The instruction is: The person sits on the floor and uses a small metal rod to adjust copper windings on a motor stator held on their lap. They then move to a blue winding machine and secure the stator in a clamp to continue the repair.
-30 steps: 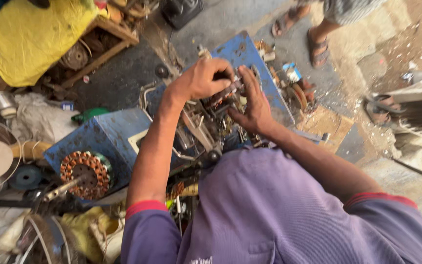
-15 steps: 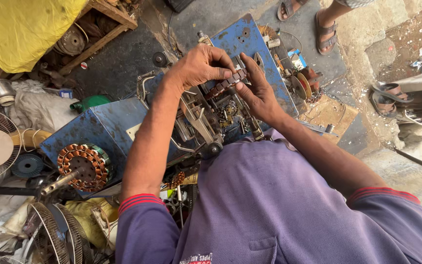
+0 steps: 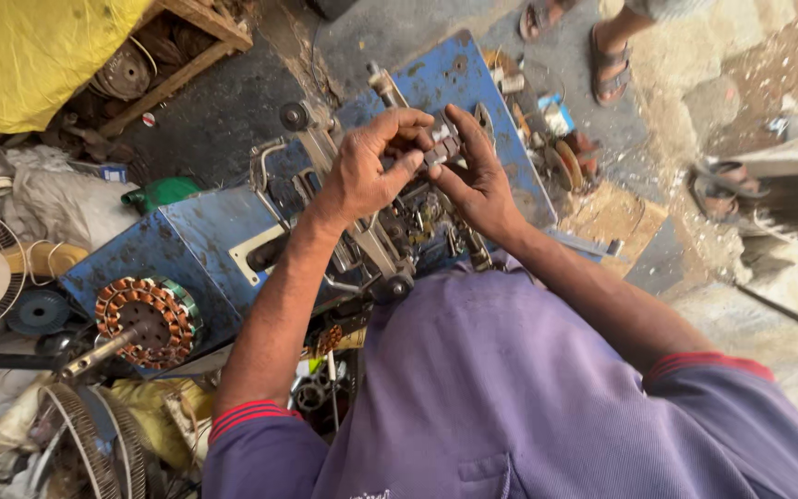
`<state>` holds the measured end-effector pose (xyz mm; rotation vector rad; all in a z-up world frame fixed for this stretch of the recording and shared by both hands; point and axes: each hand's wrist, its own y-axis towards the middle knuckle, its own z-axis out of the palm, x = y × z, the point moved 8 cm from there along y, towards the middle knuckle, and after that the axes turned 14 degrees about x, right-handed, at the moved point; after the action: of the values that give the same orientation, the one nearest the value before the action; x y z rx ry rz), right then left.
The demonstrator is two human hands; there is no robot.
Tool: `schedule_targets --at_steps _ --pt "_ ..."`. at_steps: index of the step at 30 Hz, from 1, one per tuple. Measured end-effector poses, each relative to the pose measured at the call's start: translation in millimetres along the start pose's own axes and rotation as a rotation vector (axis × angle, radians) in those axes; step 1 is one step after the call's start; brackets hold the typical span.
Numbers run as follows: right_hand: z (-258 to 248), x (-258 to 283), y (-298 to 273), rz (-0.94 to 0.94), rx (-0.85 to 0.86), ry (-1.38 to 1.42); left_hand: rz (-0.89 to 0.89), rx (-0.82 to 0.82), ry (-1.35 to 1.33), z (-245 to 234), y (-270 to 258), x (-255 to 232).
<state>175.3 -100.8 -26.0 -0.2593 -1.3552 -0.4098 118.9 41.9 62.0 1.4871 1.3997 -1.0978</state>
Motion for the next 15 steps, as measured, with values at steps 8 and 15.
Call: schedule_targets --at_steps 8,15 --pt "-9 -16 -4 -0.01 -0.009 -0.115 -0.009 0.017 0.024 1 -2 10" --pt "-8 -19 -5 0.044 0.046 -0.052 0.038 -0.026 0.003 1 -6 8"
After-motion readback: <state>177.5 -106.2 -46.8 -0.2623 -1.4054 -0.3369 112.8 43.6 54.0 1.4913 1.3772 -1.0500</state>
